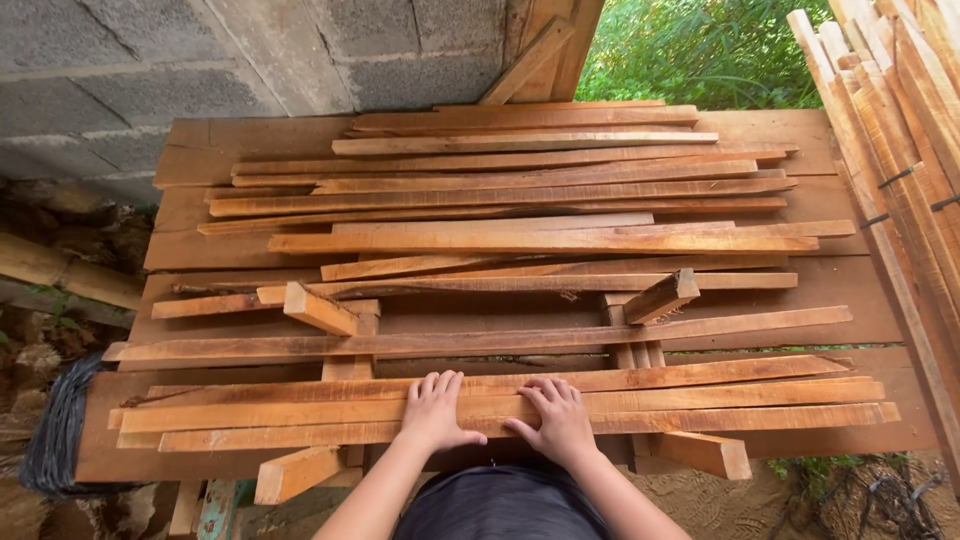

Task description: Sorting, aligning, and stacking thin wood strips on a workbench, then bundling them with a tie.

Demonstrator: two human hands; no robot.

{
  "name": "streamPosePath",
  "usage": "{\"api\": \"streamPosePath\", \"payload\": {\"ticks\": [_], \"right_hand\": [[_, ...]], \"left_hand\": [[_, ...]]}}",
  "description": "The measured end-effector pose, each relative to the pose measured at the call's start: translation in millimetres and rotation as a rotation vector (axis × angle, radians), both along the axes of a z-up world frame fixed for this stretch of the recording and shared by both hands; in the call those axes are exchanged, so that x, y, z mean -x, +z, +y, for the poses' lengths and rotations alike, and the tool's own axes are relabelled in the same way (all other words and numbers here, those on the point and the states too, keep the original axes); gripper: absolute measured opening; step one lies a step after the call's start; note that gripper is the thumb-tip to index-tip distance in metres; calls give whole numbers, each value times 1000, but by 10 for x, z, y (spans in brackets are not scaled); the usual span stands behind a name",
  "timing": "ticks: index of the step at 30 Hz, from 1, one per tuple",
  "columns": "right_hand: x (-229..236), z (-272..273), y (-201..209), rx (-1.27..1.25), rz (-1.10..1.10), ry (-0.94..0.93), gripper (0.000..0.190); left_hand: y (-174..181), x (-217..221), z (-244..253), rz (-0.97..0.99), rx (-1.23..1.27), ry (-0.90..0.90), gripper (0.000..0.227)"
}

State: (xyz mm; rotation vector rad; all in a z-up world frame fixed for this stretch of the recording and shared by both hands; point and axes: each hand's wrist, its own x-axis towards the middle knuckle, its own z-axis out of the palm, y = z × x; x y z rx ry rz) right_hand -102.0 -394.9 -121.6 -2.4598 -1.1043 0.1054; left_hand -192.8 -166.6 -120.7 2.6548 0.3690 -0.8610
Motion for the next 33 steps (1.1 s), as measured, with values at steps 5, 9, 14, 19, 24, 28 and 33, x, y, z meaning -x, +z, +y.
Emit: {"api": "streamPosePath", "payload": {"ticks": [5, 9, 14, 19, 24, 28, 33], "right_hand": [[-89, 33, -58, 98, 23, 7, 64], [-106, 55, -68, 157, 91, 29, 65], [-118, 85, -50, 151, 96, -5, 60], [-183, 161, -68, 223, 129, 9, 54], [-285, 196, -188, 330, 269, 32, 50], [-305, 198, -143, 342, 276, 64, 50], [-279, 167, -179, 304, 391, 121, 46]], "left_hand": [[-46, -190, 50, 36, 3, 7, 126], [-76, -259, 26, 107, -33, -9, 123], [-8, -316, 29, 140, -22, 0, 122], [-57, -304, 53, 140, -15, 3, 127], [-77, -310, 85, 238, 33, -32, 112], [-138, -305, 67, 220, 19, -34, 113], [-141, -316, 66, 226, 40, -16, 109]]}}
